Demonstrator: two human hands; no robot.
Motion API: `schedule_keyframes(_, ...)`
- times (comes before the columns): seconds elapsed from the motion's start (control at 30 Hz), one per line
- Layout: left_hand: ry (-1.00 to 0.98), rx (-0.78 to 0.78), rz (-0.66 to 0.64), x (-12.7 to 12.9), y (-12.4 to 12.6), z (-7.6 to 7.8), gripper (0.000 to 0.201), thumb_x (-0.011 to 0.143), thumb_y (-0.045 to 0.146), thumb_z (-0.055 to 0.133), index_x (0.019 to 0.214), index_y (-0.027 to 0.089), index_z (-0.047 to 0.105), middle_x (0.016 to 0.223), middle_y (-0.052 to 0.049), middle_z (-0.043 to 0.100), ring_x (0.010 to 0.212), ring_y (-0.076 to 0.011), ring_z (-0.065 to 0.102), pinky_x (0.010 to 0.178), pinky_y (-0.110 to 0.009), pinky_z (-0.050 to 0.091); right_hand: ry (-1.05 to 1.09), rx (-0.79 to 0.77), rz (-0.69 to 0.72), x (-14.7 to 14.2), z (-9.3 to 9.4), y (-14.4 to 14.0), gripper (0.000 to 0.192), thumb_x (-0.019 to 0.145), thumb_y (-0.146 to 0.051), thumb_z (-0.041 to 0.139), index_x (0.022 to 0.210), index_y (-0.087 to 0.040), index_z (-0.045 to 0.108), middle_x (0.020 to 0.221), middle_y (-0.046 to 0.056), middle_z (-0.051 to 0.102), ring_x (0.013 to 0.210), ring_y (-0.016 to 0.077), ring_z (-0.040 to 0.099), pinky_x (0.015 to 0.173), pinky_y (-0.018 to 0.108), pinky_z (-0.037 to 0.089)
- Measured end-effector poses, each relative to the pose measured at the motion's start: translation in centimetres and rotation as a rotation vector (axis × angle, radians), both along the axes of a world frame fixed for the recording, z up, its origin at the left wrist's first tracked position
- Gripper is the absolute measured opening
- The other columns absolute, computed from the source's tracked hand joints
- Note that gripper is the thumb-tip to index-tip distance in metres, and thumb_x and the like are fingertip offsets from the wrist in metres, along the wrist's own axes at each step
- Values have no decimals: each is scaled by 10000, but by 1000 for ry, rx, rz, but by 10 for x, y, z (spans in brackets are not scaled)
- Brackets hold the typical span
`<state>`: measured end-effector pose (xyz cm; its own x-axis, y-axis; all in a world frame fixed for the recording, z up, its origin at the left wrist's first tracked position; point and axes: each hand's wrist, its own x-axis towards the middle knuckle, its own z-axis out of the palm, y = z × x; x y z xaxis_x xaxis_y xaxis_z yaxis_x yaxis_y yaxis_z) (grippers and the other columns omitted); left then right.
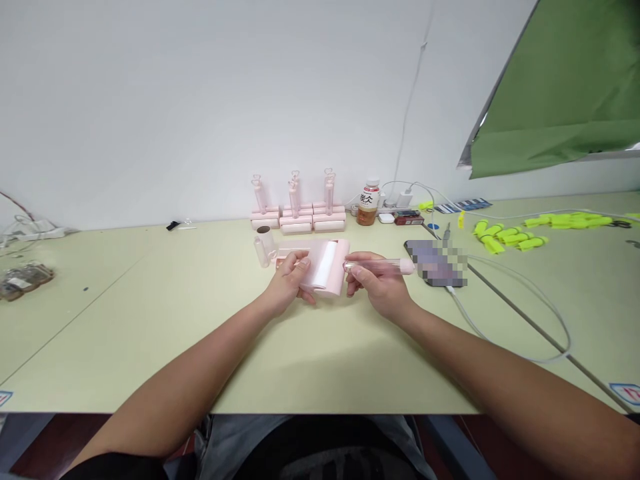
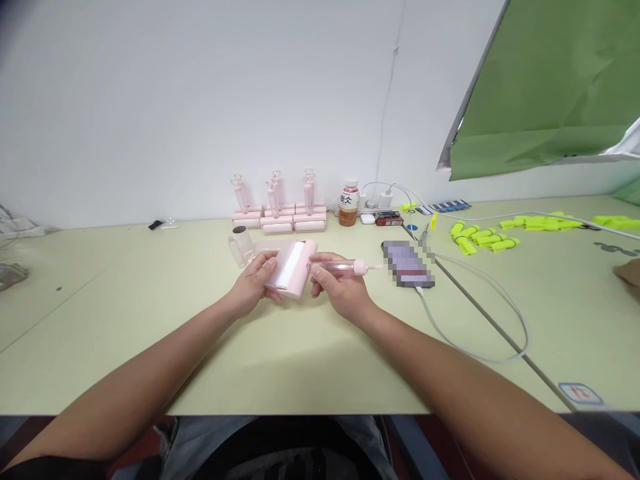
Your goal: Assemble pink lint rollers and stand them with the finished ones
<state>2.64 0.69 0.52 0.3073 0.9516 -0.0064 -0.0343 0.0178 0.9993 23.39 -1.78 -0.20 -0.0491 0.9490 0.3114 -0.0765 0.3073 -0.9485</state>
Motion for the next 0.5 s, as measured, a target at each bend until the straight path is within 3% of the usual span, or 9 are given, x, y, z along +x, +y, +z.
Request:
schedule_keyframes(0.3, -12, -144, 57, 8, -2, -5, 352, 905, 450, 533, 1167, 217, 499, 866, -24, 571, 543, -139, 620, 356, -269, 526, 49, -109, 30, 0, 2, 6, 383, 735, -458, 721, 940, -142, 652, 613, -11, 627, 449, 148, 605, 444, 294, 521)
schedule_keyframes(0.5, -82, -248, 3, 7, -2, 0, 309, 918, 435, 524, 1099, 186, 498, 816, -34, 609, 525, -139, 629, 353, -238, 510, -1, -77, 30, 4, 5, 7, 354, 749, -446, 711, 915, -138, 659, 567, -21, 610, 410, 146, 589, 415, 281, 497)
